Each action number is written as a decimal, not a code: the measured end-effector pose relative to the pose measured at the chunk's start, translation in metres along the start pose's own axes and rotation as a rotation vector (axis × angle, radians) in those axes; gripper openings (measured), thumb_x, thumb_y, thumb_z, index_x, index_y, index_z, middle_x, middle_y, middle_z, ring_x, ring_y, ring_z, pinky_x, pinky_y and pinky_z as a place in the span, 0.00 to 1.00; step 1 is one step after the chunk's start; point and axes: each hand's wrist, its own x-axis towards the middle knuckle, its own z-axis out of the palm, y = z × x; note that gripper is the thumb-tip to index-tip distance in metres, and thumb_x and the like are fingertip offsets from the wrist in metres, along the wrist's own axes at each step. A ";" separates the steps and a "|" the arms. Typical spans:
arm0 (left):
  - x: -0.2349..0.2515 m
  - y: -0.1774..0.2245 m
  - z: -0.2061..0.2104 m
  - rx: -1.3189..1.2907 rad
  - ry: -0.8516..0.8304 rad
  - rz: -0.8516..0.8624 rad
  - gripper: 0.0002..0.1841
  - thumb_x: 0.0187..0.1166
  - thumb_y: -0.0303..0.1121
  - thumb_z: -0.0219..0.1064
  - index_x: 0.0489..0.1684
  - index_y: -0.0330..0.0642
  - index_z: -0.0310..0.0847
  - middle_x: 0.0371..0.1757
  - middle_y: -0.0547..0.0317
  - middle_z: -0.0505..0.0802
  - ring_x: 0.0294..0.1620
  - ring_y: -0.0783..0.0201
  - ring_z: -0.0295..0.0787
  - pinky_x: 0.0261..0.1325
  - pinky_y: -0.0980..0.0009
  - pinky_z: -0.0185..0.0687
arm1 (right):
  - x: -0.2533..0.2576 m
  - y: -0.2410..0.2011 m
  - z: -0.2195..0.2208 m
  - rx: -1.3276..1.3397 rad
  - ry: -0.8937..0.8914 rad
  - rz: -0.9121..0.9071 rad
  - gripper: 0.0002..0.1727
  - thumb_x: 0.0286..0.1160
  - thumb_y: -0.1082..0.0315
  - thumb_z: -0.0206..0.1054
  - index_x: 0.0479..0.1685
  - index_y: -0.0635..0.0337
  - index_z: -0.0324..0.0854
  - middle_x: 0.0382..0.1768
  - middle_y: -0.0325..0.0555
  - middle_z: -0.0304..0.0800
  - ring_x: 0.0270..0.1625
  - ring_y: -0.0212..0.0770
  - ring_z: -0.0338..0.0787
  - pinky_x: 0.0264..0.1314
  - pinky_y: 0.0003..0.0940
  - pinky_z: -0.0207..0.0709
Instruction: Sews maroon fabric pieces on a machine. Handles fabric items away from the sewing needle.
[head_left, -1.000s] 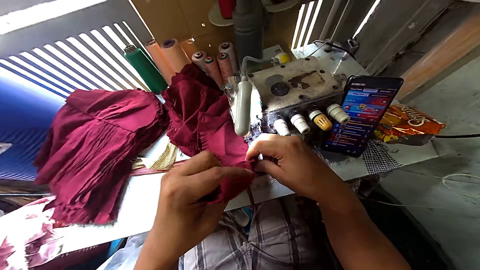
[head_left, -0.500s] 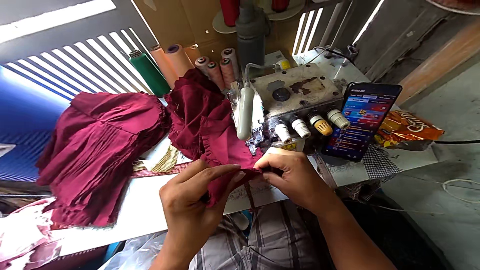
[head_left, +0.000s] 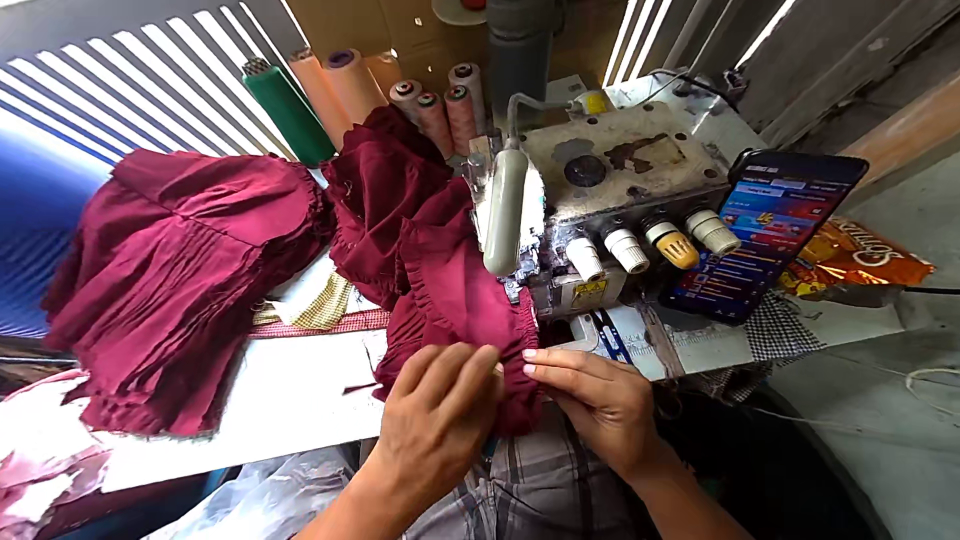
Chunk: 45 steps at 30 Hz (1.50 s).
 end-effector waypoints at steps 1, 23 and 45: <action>0.002 -0.001 -0.001 -0.040 -0.050 0.059 0.09 0.88 0.31 0.57 0.49 0.44 0.85 0.65 0.55 0.92 0.72 0.56 0.84 0.80 0.60 0.69 | -0.005 0.001 0.002 -0.011 0.002 0.007 0.09 0.82 0.70 0.68 0.47 0.57 0.95 0.54 0.45 0.98 0.60 0.34 0.95 0.65 0.27 0.87; 0.037 -0.029 -0.001 0.053 -0.390 -0.072 0.24 0.73 0.34 0.56 0.67 0.52 0.89 0.72 0.64 0.90 0.77 0.53 0.83 0.74 0.41 0.74 | 0.023 0.001 0.006 -0.144 0.025 0.025 0.10 0.83 0.72 0.66 0.48 0.56 0.95 0.57 0.45 0.97 0.62 0.35 0.94 0.66 0.27 0.87; 0.030 -0.021 -0.032 -0.384 -0.072 -0.118 0.10 0.81 0.43 0.70 0.43 0.50 0.94 0.41 0.64 0.95 0.53 0.66 0.91 0.73 0.58 0.79 | 0.046 0.007 0.003 -0.305 -0.082 0.115 0.12 0.83 0.63 0.63 0.50 0.48 0.94 0.59 0.45 0.90 0.42 0.31 0.89 0.42 0.27 0.84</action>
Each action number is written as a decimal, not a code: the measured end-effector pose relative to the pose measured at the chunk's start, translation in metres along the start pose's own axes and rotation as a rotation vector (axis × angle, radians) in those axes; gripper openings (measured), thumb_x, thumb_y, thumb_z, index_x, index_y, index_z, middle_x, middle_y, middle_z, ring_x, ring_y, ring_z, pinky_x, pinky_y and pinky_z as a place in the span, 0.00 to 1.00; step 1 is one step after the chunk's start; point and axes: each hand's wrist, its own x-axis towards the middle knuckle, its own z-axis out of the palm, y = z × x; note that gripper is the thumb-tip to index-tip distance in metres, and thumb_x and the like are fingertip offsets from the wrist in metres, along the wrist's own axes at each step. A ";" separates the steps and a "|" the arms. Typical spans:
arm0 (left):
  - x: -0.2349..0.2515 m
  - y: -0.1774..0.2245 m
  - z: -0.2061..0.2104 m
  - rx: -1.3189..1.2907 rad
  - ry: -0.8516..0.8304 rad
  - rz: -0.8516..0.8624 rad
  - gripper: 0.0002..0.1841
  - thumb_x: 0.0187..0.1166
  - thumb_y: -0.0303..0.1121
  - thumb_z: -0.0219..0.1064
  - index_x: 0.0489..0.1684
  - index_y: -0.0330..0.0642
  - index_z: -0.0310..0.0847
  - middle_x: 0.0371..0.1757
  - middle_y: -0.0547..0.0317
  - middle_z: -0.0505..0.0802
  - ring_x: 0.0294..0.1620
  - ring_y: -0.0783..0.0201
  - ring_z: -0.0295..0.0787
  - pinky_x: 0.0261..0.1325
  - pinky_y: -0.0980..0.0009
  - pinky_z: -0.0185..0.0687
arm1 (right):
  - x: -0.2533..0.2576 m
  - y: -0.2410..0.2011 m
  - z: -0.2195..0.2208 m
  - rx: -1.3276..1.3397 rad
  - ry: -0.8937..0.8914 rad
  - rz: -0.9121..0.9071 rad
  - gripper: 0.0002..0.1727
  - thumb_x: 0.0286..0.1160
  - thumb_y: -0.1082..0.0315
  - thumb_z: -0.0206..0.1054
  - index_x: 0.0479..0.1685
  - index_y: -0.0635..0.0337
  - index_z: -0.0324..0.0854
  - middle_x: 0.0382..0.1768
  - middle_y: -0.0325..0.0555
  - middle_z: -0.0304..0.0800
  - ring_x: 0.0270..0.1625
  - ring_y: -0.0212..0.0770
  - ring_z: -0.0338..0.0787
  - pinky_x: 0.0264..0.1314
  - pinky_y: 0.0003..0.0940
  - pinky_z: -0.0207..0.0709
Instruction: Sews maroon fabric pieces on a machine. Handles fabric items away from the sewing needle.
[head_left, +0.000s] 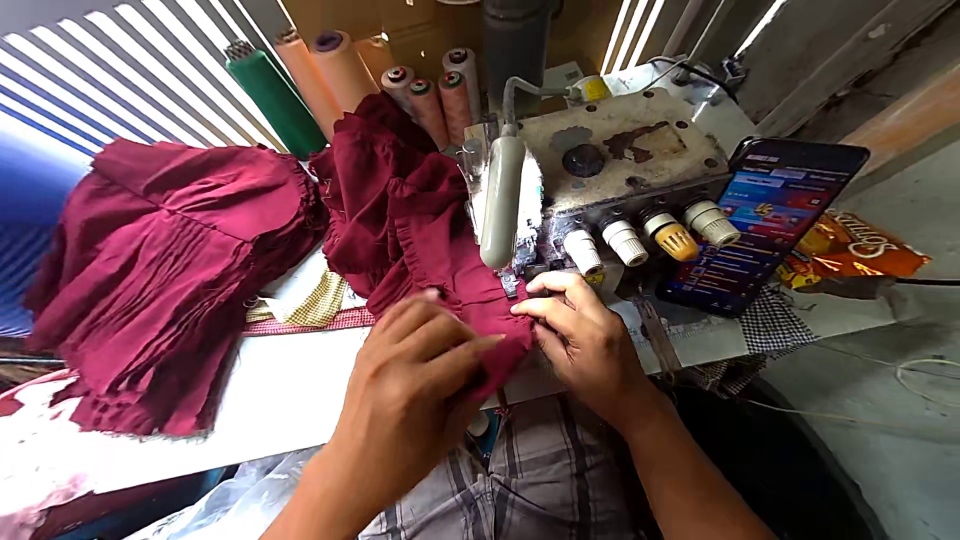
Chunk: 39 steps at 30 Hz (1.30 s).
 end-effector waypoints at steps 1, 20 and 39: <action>-0.003 0.008 0.001 -0.023 0.007 0.021 0.09 0.82 0.39 0.68 0.44 0.50 0.93 0.39 0.62 0.94 0.49 0.66 0.90 0.63 0.64 0.82 | 0.002 -0.001 -0.003 -0.009 -0.018 -0.022 0.12 0.82 0.63 0.63 0.49 0.48 0.95 0.60 0.44 0.90 0.46 0.32 0.91 0.46 0.28 0.86; -0.027 -0.013 0.056 0.143 -0.067 0.006 0.21 0.80 0.28 0.59 0.72 0.45 0.83 0.74 0.56 0.89 0.81 0.54 0.79 0.84 0.45 0.69 | -0.043 -0.006 -0.007 -0.051 0.162 -0.229 0.11 0.81 0.72 0.66 0.47 0.52 0.95 0.51 0.43 0.99 0.46 0.34 0.95 0.47 0.26 0.83; -0.008 -0.027 0.039 0.109 -0.169 0.050 0.24 0.74 0.35 0.62 0.70 0.47 0.86 0.73 0.59 0.89 0.82 0.52 0.78 0.85 0.44 0.68 | -0.028 -0.005 -0.005 -0.127 0.100 -0.186 0.12 0.83 0.72 0.62 0.49 0.53 0.93 0.54 0.44 0.97 0.47 0.37 0.94 0.47 0.27 0.83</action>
